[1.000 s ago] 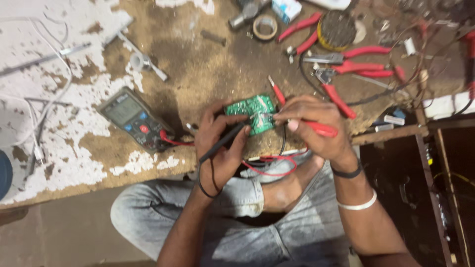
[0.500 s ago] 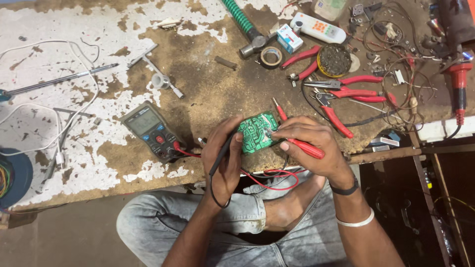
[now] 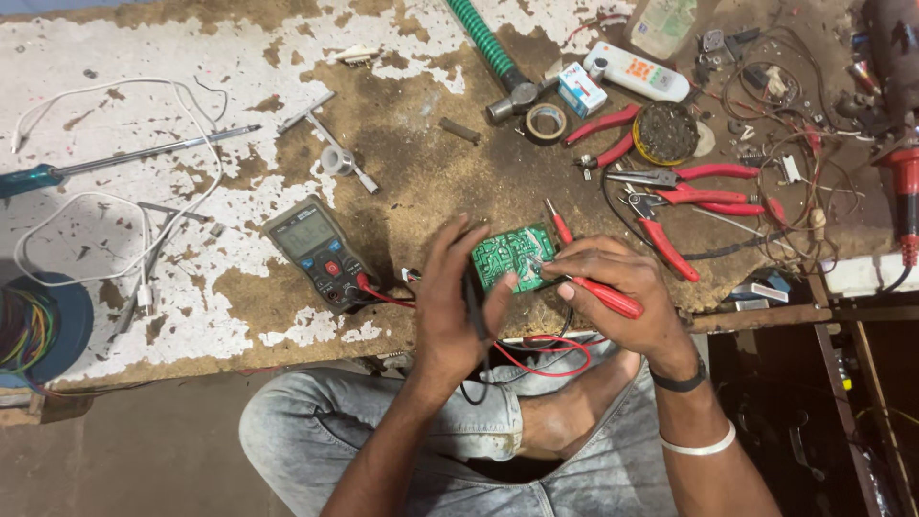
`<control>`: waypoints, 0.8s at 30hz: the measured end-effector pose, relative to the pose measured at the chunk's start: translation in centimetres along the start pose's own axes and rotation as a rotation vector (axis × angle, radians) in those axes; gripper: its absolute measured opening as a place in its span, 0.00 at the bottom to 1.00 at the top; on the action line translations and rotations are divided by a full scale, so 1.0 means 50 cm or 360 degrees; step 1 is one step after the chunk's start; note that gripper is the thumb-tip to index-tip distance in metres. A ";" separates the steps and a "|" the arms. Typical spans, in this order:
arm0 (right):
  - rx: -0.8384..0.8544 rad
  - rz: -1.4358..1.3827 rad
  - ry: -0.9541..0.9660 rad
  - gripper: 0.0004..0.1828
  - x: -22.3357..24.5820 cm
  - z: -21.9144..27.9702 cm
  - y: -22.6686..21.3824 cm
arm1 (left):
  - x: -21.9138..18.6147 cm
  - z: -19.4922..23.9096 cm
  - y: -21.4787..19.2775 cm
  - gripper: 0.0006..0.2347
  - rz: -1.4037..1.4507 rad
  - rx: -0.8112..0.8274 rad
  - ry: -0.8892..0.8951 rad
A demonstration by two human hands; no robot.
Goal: The person sits cross-legged on the floor and uses a multimeter to test various points on a green circuit board. They hold the board in one hand and use the multimeter probes with the other to check continuity or voltage at different locations on the board.
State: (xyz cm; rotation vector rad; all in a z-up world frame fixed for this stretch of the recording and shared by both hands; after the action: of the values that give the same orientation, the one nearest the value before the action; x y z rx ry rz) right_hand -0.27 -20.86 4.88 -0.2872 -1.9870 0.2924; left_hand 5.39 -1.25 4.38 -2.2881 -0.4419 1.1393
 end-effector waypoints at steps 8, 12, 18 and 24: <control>-0.0022 -0.0046 -0.0001 0.13 -0.001 0.001 0.000 | 0.006 -0.004 0.026 0.41 -0.0147 0.0229 0.0008; -0.0027 -0.0023 -0.0011 0.12 0.000 0.001 0.001 | 0.003 -0.002 0.023 0.38 -0.0101 0.0172 0.0038; -0.0034 -0.0020 -0.0017 0.13 0.001 0.000 0.000 | 0.004 -0.003 0.019 0.35 0.0036 0.0221 -0.0053; -0.0029 0.0009 -0.0029 0.12 0.001 -0.001 0.000 | 0.005 -0.004 0.019 0.36 0.0107 0.0260 -0.0101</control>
State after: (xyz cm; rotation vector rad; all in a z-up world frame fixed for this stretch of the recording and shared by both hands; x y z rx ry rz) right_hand -0.23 -20.85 4.93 -0.3031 -2.0078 0.2815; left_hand 5.74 -1.95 3.73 -2.1448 -0.2862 1.2370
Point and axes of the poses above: each hand's wrist, its own z-axis away from the middle knuckle, its own y-axis out of the palm, x = y × z, the point moved 6 cm from there along -z, towards the middle knuckle, and after that the axes turned 15 degrees about -z, right-handed, at the moved point
